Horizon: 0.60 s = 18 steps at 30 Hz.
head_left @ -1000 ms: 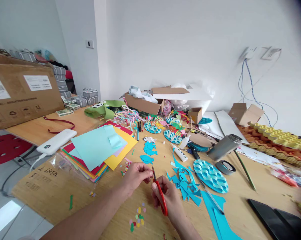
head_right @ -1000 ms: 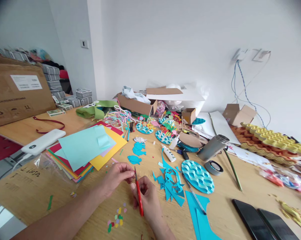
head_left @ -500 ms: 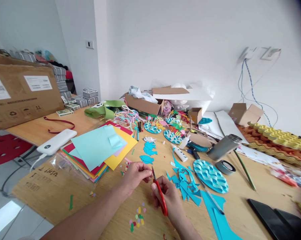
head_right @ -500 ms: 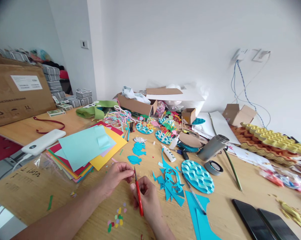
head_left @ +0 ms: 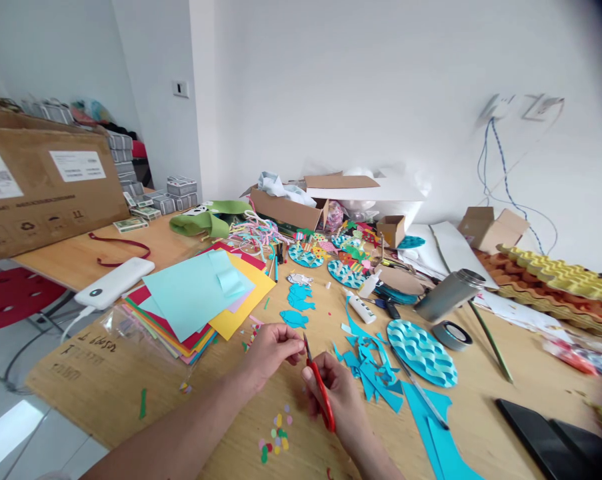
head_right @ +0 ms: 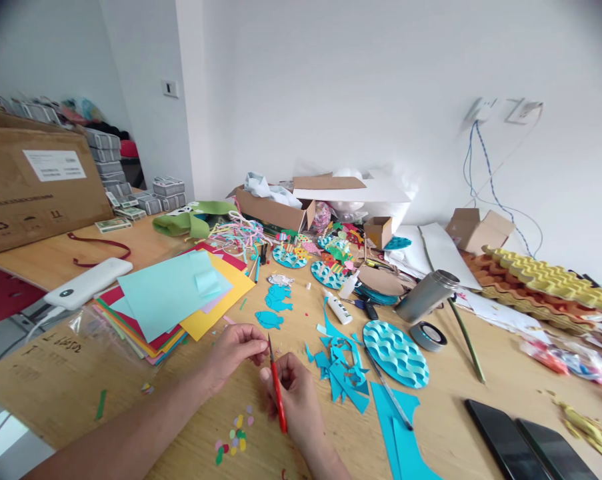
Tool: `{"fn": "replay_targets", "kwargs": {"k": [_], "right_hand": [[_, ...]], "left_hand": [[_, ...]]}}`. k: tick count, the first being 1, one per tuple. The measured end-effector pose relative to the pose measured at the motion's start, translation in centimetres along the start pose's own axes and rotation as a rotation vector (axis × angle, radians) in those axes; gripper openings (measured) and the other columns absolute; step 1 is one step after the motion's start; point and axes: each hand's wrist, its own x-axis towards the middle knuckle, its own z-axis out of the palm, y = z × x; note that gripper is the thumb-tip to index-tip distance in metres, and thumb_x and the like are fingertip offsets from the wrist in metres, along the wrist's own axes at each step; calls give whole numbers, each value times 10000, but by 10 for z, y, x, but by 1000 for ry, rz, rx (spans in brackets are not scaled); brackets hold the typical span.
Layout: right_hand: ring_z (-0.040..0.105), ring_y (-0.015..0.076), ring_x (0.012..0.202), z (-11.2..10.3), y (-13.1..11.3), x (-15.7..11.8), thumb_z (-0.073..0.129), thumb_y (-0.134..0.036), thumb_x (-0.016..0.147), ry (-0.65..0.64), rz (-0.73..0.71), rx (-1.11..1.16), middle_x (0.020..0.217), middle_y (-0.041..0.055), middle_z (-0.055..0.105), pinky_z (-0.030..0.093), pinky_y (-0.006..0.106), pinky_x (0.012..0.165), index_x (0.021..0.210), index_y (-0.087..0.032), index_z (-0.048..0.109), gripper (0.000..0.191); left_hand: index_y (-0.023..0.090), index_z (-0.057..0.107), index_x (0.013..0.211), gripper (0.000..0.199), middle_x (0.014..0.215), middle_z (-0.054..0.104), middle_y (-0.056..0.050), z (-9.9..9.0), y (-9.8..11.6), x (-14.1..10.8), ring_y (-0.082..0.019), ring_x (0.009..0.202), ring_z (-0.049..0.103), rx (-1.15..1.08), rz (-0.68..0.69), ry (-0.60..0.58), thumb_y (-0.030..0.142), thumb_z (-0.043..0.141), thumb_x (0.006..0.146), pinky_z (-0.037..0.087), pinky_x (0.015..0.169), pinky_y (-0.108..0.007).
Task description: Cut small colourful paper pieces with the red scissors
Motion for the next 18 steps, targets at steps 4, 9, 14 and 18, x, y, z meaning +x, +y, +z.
{"fn": "replay_targets", "kwargs": {"k": [4,9,14,18], "right_hand": [[433,70,283,0,0,0,667,-446,689,-7,-8,3,376,-111,433,309,148,283,652,-203,408,357],[431,69,282,-1,-1,-1,664,-446,694,-4,-16,-4,381,-101,452,295,149,286,653,-203,411,353],[429,69,281,0,0,-1,658,-448,698,-9,-1,-5,386,-102,454,308,152,286,664,-204,411,349],[450,76,290,0,0,0,667,-452,685,-2,6,-11,395,-113,425,319,155,289,660,-205,405,360]], "left_hand": [[119,579,624,104,561,582,-4,0,0,0,-100,539,517,2,8,-11,219,597,648,409,556,-238],[119,570,623,121,545,566,6,1,1,-2,-96,527,505,3,-6,-15,232,611,635,408,554,-239],[122,570,619,109,545,566,5,2,2,-2,-98,526,503,28,14,-12,225,606,628,404,548,-238],[124,577,623,101,553,567,6,1,2,-1,-99,528,506,43,7,-21,221,604,622,407,552,-239]]}}
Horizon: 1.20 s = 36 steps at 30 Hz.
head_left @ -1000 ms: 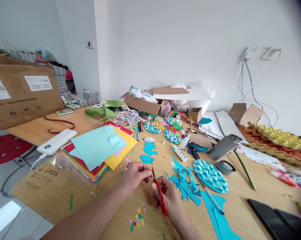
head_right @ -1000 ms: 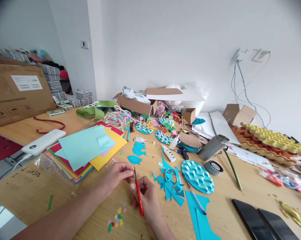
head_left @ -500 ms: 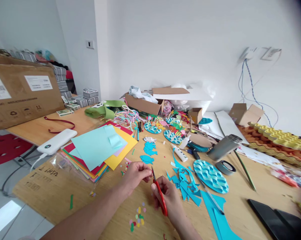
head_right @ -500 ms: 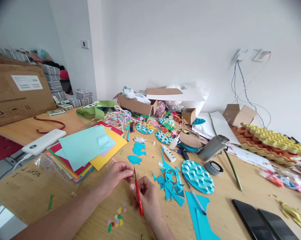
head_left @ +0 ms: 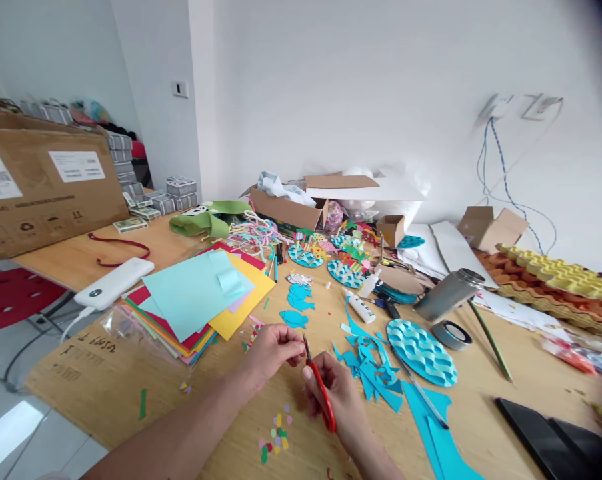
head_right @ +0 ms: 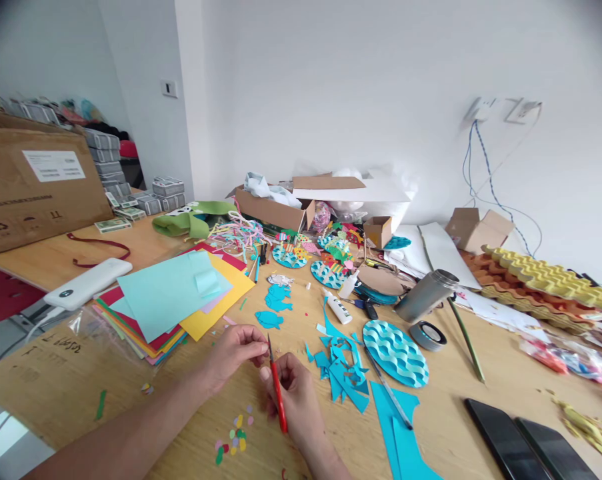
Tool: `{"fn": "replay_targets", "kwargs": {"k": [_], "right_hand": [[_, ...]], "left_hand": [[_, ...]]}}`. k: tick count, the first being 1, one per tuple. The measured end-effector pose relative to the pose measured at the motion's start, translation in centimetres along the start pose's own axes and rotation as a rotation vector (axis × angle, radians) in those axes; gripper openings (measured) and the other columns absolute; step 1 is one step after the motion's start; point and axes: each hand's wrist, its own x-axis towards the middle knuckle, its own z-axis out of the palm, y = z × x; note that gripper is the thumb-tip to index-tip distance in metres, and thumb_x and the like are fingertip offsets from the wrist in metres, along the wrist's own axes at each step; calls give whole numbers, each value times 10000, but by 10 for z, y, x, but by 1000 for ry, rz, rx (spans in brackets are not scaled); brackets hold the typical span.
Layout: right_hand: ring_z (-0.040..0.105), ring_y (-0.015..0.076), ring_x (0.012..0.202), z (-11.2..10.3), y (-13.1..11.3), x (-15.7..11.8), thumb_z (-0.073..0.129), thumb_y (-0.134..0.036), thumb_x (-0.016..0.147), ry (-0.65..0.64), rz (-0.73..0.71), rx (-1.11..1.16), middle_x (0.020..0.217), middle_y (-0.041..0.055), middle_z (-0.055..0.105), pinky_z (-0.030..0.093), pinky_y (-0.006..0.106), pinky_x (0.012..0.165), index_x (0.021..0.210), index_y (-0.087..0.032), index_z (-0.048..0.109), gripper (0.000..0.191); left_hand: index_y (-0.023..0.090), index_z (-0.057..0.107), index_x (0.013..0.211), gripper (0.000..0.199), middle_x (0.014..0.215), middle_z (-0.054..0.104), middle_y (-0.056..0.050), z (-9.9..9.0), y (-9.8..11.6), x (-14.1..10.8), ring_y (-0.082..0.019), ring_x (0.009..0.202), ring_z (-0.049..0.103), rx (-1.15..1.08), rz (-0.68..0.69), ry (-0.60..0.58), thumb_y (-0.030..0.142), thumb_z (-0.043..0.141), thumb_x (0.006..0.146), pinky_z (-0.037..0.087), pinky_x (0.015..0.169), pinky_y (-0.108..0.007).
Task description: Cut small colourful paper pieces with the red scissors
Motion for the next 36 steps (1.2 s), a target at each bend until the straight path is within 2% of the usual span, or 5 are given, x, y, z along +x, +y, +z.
{"fn": "replay_targets", "kwargs": {"k": [13,26,36], "right_hand": [[414,57,278,-1,-1,0,666,-438,692,-13,1,-8,415,-95,469,292,146,274,644,-203,403,356],[464,80,302,-1,0,-1,659,-454,698,-15,-6,-5,409,-112,425,315,155,298,662,-203,406,358],[416,71,281,0,-2,-2,652,-468,697,-2,-6,-24,391,-102,451,301,157,283,649,-208,405,362]], "left_hand": [[123,585,619,80,558,576,-3,-3,-2,3,-98,526,512,-11,5,3,201,600,623,411,549,-236],[121,599,615,112,564,580,-4,-2,1,0,-96,526,508,-8,-8,-2,230,620,617,406,551,-236],[121,593,620,98,558,576,-2,-3,-2,2,-97,525,508,-26,-3,-5,217,609,624,405,548,-238]]}}
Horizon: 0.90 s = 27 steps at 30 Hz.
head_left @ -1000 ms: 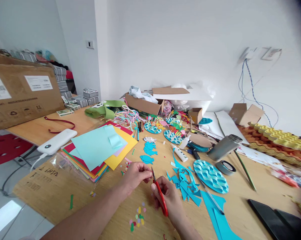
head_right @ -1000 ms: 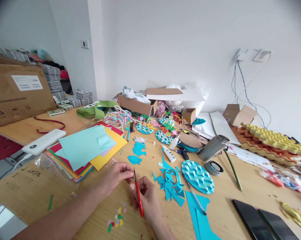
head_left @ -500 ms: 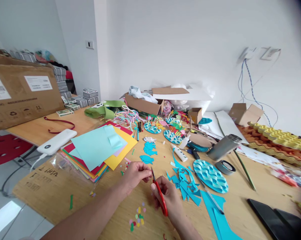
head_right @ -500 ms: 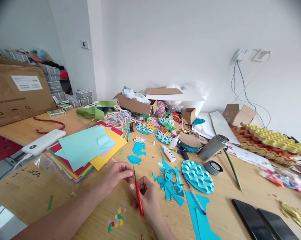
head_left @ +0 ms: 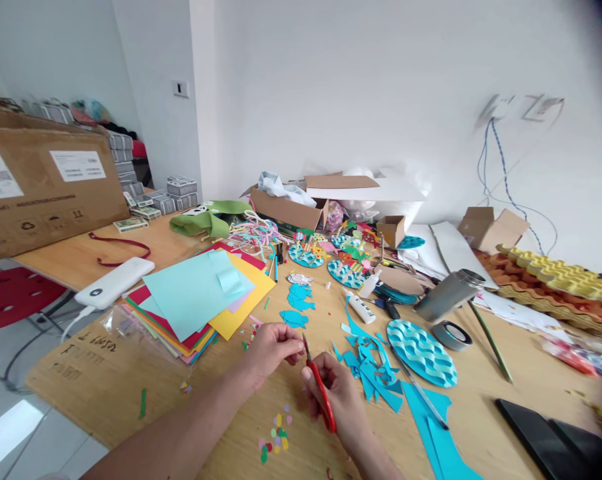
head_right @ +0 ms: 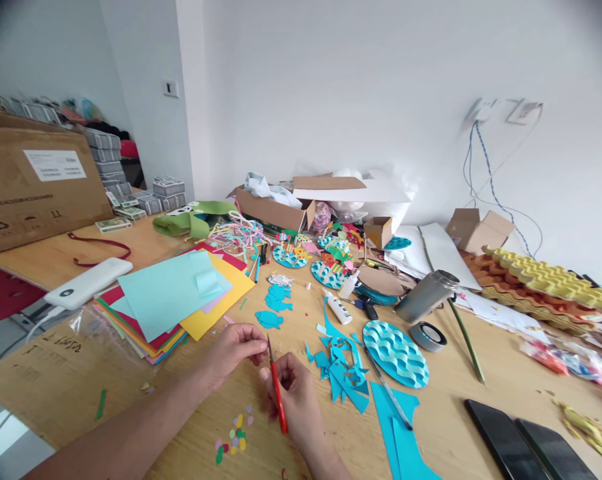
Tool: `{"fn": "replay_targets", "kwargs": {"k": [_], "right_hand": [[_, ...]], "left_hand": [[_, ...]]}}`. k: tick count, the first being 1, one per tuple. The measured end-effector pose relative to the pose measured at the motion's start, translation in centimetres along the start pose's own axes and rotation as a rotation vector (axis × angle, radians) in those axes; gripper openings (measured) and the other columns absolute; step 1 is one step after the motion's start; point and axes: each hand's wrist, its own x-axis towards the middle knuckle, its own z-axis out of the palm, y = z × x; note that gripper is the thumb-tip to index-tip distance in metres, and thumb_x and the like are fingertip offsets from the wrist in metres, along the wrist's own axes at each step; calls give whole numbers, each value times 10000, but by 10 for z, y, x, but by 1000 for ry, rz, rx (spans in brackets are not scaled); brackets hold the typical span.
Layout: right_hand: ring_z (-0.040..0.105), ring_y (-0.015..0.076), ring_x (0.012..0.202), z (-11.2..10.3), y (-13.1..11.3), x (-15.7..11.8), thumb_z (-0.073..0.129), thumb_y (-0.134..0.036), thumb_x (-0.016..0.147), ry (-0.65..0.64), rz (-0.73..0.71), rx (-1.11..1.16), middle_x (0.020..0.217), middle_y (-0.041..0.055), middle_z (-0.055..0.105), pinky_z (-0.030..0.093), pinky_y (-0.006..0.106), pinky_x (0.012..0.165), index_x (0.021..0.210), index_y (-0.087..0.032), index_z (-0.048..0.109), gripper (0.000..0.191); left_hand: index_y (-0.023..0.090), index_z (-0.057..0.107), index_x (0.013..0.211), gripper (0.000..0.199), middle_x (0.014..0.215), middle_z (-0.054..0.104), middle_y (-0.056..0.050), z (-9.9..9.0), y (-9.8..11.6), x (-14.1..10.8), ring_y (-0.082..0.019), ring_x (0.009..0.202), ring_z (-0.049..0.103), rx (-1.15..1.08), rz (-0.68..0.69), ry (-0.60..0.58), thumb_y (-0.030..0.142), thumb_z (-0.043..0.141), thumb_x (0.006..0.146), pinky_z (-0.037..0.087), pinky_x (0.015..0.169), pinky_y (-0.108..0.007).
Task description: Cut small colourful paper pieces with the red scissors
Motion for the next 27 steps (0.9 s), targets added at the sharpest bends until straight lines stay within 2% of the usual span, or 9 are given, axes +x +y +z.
{"fn": "replay_targets", "kwargs": {"k": [7,27], "right_hand": [[414,80,283,1,-2,-1,653,-507,676,6,4,1,378,-96,452,294,166,283,650,-210,405,388],[425,71,277,0,1,0,666,-484,672,-3,22,11,397,-108,434,307,159,273,647,-209,402,383]], "left_hand": [[120,599,652,136,589,584,0,1,2,-2,-101,535,519,-8,-49,5,242,637,605,413,565,-248],[121,604,643,133,582,589,-5,0,2,-1,-103,540,522,-27,-54,-10,242,643,601,418,565,-242]]}}
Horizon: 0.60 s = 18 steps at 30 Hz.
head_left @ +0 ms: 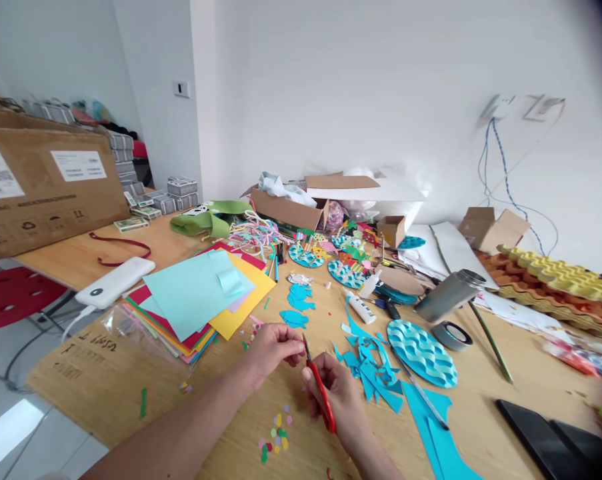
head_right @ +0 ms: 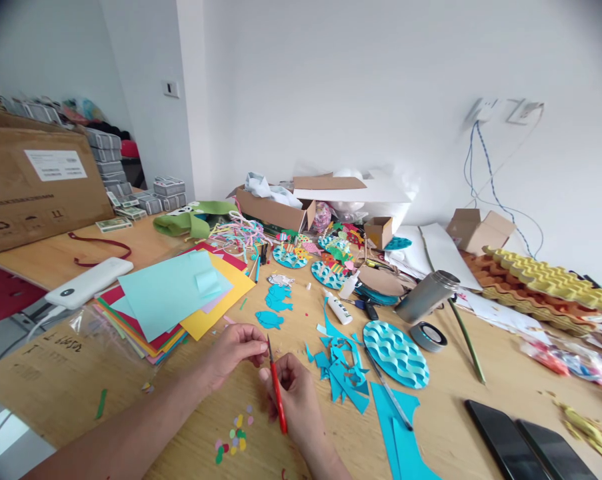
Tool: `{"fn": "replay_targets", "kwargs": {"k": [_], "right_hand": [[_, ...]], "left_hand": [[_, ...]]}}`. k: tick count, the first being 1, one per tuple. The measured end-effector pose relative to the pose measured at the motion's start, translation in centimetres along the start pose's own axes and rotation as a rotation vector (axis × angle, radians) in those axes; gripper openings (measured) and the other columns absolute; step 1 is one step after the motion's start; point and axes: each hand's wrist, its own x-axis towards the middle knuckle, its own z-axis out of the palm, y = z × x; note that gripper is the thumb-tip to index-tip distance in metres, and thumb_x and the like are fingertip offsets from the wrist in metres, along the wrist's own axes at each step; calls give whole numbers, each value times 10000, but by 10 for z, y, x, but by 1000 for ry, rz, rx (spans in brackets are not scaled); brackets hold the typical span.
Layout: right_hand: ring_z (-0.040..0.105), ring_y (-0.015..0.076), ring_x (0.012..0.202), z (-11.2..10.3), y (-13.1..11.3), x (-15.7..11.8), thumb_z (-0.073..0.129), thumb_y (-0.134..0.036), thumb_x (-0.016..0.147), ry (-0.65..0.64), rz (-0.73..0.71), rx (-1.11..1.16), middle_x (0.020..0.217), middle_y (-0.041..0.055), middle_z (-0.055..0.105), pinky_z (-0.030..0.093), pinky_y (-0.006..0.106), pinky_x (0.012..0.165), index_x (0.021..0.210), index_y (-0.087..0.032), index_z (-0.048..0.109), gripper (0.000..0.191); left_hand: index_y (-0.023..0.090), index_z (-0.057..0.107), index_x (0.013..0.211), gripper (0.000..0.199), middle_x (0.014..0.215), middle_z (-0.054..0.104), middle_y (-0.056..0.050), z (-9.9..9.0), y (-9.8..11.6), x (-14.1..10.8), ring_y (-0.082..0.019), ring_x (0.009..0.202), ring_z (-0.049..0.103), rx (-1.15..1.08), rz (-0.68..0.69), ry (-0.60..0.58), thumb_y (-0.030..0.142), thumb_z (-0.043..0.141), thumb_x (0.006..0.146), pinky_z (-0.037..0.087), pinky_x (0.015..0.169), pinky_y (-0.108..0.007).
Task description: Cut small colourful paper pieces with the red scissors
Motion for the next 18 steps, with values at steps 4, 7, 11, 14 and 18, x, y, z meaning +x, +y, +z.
{"fn": "replay_targets", "kwargs": {"k": [4,7,11,14,18], "right_hand": [[413,62,268,0,0,0,665,-484,676,4,-16,-3,398,-103,450,284,152,269,642,-208,396,386],[410,61,270,0,1,0,666,-492,670,3,-20,-2,412,-97,461,290,156,264,640,-208,399,392],[407,67,267,0,2,0,666,-500,665,-1,-9,5,404,-97,465,298,162,259,639,-210,399,394],[409,65,270,0,2,0,663,-479,679,-3,-15,9,404,-98,464,299,158,260,641,-209,402,378],[407,58,270,0,3,1,663,-438,699,-16,-26,8,402,-99,469,290,146,259,645,-205,402,353]], "left_hand": [[120,603,636,130,582,592,-10,0,0,1,-104,538,523,-2,1,2,238,640,596,420,566,-243],[121,602,631,127,577,592,-10,-1,0,1,-104,536,522,-9,-1,8,238,636,596,419,563,-243],[124,600,624,115,565,588,-6,-1,0,1,-104,537,520,-25,-3,13,229,633,592,415,562,-243],[121,606,624,124,570,594,-10,-2,0,1,-103,536,520,-23,-3,10,237,637,595,411,566,-245],[116,609,618,124,567,594,-11,-2,0,1,-104,535,519,-11,-1,9,236,635,597,411,566,-245]]}}
